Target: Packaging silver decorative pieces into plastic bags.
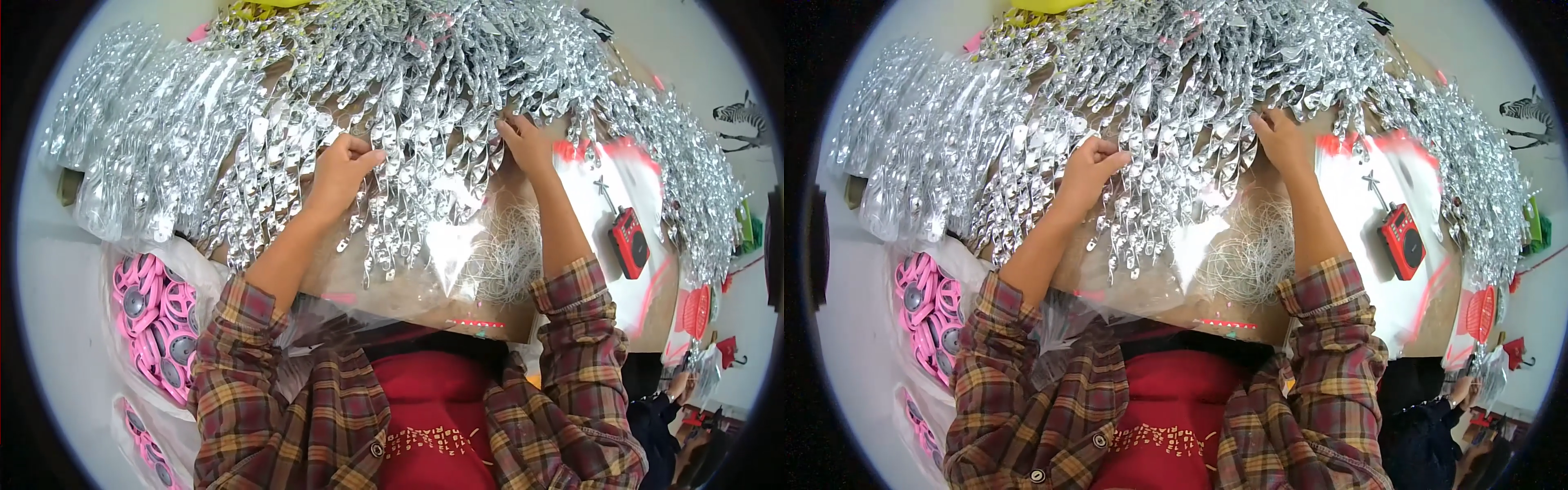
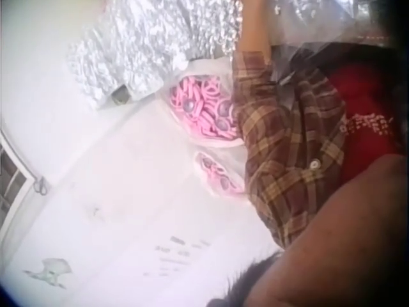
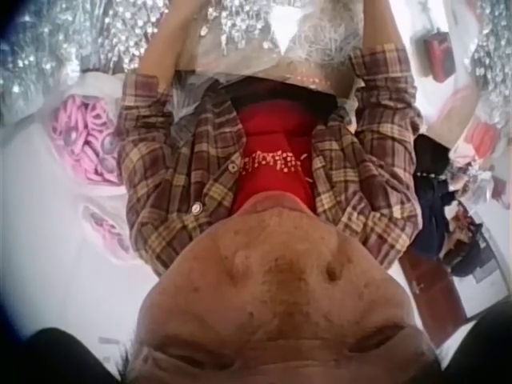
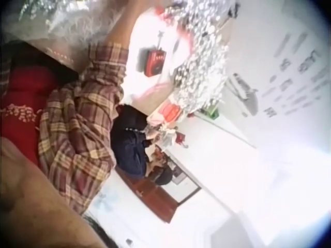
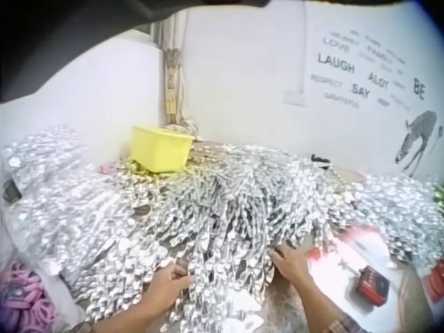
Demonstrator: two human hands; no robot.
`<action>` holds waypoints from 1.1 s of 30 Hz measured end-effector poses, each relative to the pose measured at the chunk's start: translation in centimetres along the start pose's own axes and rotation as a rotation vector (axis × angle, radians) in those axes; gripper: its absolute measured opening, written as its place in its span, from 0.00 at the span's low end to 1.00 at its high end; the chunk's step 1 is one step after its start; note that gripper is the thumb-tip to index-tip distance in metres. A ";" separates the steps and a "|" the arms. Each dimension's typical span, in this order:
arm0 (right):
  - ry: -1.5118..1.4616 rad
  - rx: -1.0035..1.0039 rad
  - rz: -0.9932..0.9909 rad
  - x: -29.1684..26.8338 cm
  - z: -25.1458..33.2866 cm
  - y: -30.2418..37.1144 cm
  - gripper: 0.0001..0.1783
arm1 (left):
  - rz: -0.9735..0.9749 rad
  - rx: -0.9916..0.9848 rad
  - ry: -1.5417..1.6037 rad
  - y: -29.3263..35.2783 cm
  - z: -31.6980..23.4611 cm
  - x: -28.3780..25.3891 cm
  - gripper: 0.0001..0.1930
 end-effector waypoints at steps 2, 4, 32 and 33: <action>-0.028 -0.055 -0.008 -0.3 0.6 -0.2 0.25 | 0.009 0.000 0.021 0.2 0.5 -0.2 0.19; -0.050 -0.057 0.117 -0.1 1.0 0.2 0.25 | 0.049 -0.011 0.176 0.7 1.2 -0.6 0.20; 0.128 -0.173 0.365 -1.2 8.4 7.4 0.18 | 0.271 -0.220 0.272 5.4 1.1 -3.8 0.28; 0.188 -0.367 0.203 -2.3 8.8 6.4 0.16 | 0.251 -0.150 0.251 5.6 0.7 -4.1 0.27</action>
Point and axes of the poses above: each hand's wrist, its own y-axis away from the middle knuckle, its own x-axis out of the palm, z = x × y, the point moved 5 cm from there along -y, towards the middle knuckle, and after that the axes turned 13 degrees about -z, right-handed, at the moved point
